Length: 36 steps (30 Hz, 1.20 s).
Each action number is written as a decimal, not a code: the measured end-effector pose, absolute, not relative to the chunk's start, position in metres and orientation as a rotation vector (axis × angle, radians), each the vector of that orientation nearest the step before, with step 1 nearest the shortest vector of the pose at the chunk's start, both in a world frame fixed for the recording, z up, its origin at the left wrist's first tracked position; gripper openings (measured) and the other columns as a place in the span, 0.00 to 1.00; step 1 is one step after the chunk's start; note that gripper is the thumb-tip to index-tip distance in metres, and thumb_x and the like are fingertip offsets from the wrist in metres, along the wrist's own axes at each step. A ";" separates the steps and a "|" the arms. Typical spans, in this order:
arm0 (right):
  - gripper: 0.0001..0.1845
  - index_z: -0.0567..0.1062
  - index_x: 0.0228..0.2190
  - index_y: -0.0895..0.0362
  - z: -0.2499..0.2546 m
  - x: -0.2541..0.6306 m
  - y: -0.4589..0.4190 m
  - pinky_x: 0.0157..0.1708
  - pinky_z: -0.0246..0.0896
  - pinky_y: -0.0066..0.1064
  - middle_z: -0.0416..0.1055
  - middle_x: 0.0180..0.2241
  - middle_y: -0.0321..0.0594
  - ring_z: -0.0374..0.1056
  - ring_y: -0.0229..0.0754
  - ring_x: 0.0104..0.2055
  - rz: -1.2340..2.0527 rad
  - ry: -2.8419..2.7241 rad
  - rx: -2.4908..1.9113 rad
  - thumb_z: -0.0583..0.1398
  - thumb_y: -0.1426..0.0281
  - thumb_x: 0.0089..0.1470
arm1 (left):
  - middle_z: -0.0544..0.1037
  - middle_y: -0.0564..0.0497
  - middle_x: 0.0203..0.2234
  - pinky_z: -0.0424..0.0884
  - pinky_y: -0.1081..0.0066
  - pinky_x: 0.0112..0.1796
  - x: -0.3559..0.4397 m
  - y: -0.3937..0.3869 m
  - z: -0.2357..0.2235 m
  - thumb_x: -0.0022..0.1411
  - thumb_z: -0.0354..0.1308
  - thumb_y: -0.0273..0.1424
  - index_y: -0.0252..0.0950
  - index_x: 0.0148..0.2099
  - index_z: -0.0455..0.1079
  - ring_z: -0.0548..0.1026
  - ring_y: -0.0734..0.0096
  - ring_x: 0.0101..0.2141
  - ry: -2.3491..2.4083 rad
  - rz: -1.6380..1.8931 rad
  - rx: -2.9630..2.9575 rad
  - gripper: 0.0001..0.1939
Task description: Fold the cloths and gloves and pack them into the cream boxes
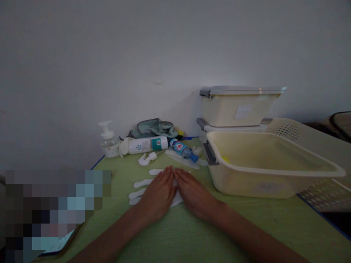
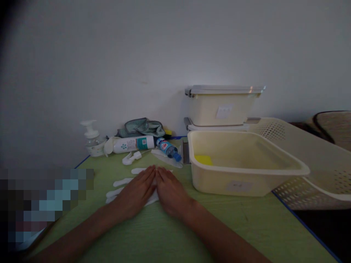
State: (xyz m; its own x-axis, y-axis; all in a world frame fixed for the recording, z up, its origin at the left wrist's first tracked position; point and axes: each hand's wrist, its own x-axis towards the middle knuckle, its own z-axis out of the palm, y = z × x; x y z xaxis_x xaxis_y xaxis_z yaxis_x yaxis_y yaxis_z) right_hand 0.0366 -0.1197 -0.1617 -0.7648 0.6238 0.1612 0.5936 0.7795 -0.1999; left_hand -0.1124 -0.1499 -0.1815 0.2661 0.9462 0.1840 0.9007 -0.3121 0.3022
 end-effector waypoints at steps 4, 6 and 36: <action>0.26 0.58 0.57 0.72 -0.165 0.038 -0.118 0.60 0.47 0.45 0.53 0.60 0.58 0.49 0.50 0.62 0.198 -2.752 -1.030 0.45 0.75 0.58 | 0.53 0.38 0.62 0.47 0.52 0.59 -0.115 -0.150 -0.183 0.64 0.40 0.33 0.27 0.62 0.53 0.50 0.56 0.62 1.819 0.442 2.393 0.27; 0.27 0.58 0.57 0.72 -0.164 0.039 -0.119 0.60 0.46 0.45 0.52 0.60 0.58 0.47 0.50 0.63 0.202 -2.743 -1.043 0.45 0.72 0.59 | 0.52 0.42 0.62 0.46 0.50 0.59 -0.115 -0.150 -0.180 0.64 0.40 0.32 0.31 0.63 0.52 0.48 0.55 0.62 1.866 0.398 2.391 0.26; 0.11 0.71 0.38 0.59 -0.145 0.062 -0.132 0.45 0.61 0.35 0.71 0.41 0.45 0.66 0.45 0.44 0.082 -2.695 -1.131 0.51 0.76 0.55 | 0.75 0.41 0.36 0.64 0.59 0.44 -0.096 -0.045 -0.174 0.62 0.50 0.27 0.34 0.39 0.68 0.72 0.55 0.44 1.801 0.846 1.914 0.06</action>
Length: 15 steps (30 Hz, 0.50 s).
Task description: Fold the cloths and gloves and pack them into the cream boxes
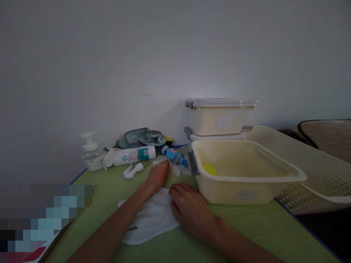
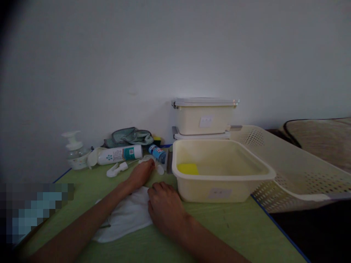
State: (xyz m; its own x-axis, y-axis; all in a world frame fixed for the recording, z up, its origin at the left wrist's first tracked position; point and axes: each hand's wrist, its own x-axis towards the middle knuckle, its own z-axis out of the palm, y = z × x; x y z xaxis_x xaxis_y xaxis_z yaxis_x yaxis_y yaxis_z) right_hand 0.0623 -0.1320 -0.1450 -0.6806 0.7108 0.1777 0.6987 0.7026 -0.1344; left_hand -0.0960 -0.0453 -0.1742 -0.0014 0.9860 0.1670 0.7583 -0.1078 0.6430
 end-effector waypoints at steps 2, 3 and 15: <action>0.11 0.71 0.38 0.59 -0.144 0.063 -0.131 0.45 0.61 0.35 0.70 0.42 0.45 0.66 0.45 0.44 0.116 -2.704 -1.127 0.52 0.75 0.55 | 0.74 0.44 0.39 0.66 0.58 0.44 -0.097 -0.039 -0.176 0.63 0.52 0.30 0.33 0.41 0.68 0.72 0.60 0.43 1.769 0.934 1.793 0.07; 0.11 0.71 0.38 0.59 -0.143 0.063 -0.130 0.45 0.61 0.35 0.70 0.42 0.45 0.66 0.45 0.45 0.130 -2.704 -1.126 0.52 0.75 0.55 | 0.73 0.45 0.41 0.68 0.58 0.43 -0.098 -0.036 -0.176 0.63 0.53 0.32 0.33 0.44 0.68 0.72 0.62 0.42 1.741 0.982 1.728 0.09; 0.12 0.71 0.40 0.60 -0.144 0.064 -0.129 0.47 0.60 0.35 0.69 0.44 0.46 0.65 0.45 0.46 0.219 -2.671 -1.102 0.51 0.76 0.54 | 0.72 0.54 0.24 0.70 0.70 0.38 -0.091 -0.040 -0.142 0.51 0.62 0.31 0.32 0.26 0.66 0.72 0.73 0.30 1.081 1.463 1.129 0.09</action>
State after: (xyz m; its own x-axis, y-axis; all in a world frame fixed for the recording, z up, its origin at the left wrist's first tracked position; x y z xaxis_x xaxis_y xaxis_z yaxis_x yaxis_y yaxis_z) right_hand 0.0642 -0.1288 -0.1443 -0.6854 0.7090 0.1658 0.6725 0.7037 -0.2291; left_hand -0.0905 -0.0401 -0.1417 -0.1115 0.9852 0.1301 -0.1654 -0.1474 0.9751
